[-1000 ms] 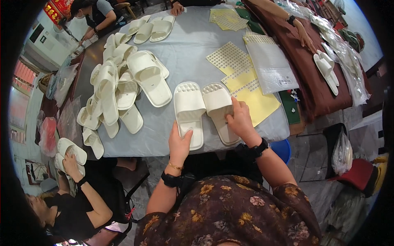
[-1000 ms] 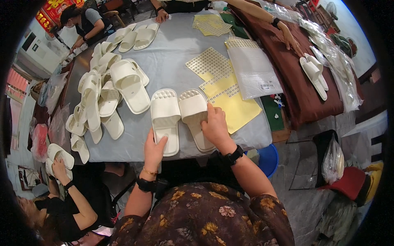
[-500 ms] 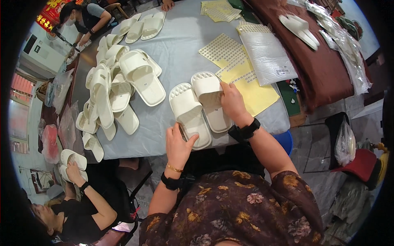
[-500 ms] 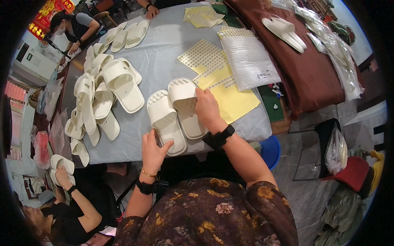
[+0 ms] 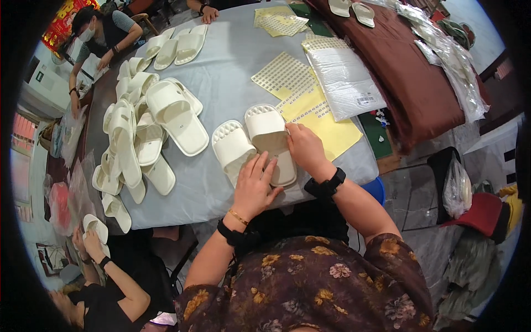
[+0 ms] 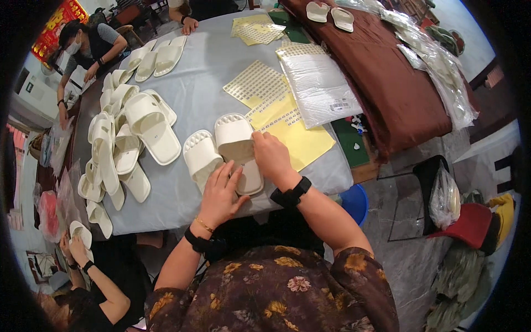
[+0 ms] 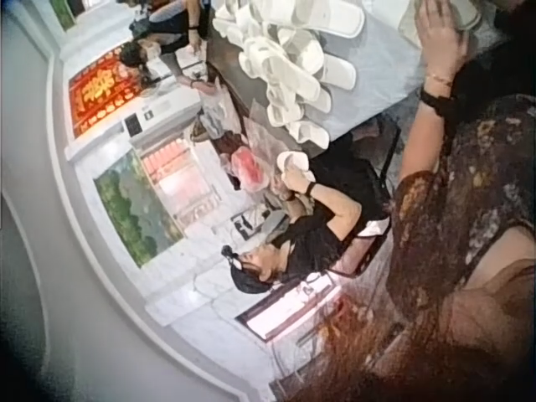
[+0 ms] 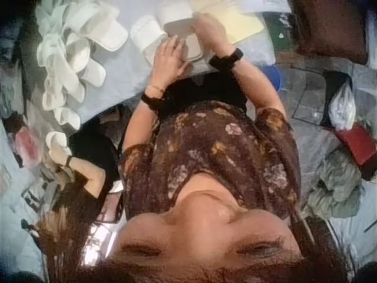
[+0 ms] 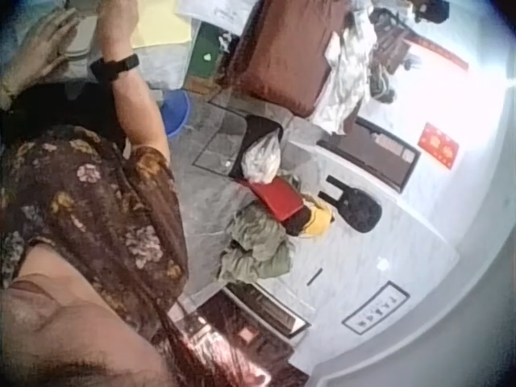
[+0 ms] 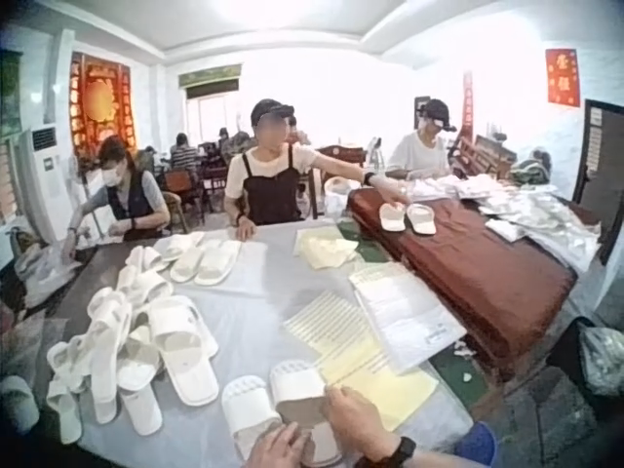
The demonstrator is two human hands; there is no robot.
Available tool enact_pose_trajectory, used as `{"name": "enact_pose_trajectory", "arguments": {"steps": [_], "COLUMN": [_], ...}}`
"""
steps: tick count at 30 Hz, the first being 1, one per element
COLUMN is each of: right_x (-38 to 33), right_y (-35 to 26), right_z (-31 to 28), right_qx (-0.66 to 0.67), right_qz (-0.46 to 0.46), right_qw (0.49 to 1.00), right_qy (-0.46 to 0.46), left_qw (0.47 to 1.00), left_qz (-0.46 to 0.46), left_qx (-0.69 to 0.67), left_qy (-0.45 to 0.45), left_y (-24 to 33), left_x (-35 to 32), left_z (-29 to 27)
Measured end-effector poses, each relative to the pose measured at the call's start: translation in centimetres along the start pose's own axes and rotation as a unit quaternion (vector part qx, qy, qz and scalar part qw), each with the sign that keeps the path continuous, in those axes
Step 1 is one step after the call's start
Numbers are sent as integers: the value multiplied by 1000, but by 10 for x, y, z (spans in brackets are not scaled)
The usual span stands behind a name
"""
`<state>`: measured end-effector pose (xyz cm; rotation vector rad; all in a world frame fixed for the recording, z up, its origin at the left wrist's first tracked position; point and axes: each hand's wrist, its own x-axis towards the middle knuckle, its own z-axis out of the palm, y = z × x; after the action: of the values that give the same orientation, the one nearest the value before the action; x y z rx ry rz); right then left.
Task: Checking slippers and applying labels or size stickers to the insoles/soles before packing them.
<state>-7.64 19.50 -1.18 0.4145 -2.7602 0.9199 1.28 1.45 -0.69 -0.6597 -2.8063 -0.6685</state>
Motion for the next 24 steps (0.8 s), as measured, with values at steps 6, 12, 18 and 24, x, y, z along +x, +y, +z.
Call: {"name": "enact_pose_trajectory", "arguments": {"steps": [6, 12, 18, 24], "right_x": [13, 44, 76, 104], "right_y": [11, 53, 81, 83], "right_z": [5, -25, -42, -19], "right_qx": [21, 79, 58, 46], "right_qz": [-13, 31, 82, 68], "right_qw": [999, 996, 995, 993], "right_qy": [-37, 0, -25, -84], "left_qw": [999, 1000, 1000, 999], "left_qz": [35, 22, 15, -11], "left_qx": [1, -5, -18, 4], "left_qy": [-4, 1, -14, -35], "left_y": [-10, -8, -7, -9], "left_x": [0, 1, 6, 11], "left_z": [2, 1, -6, -6]}}
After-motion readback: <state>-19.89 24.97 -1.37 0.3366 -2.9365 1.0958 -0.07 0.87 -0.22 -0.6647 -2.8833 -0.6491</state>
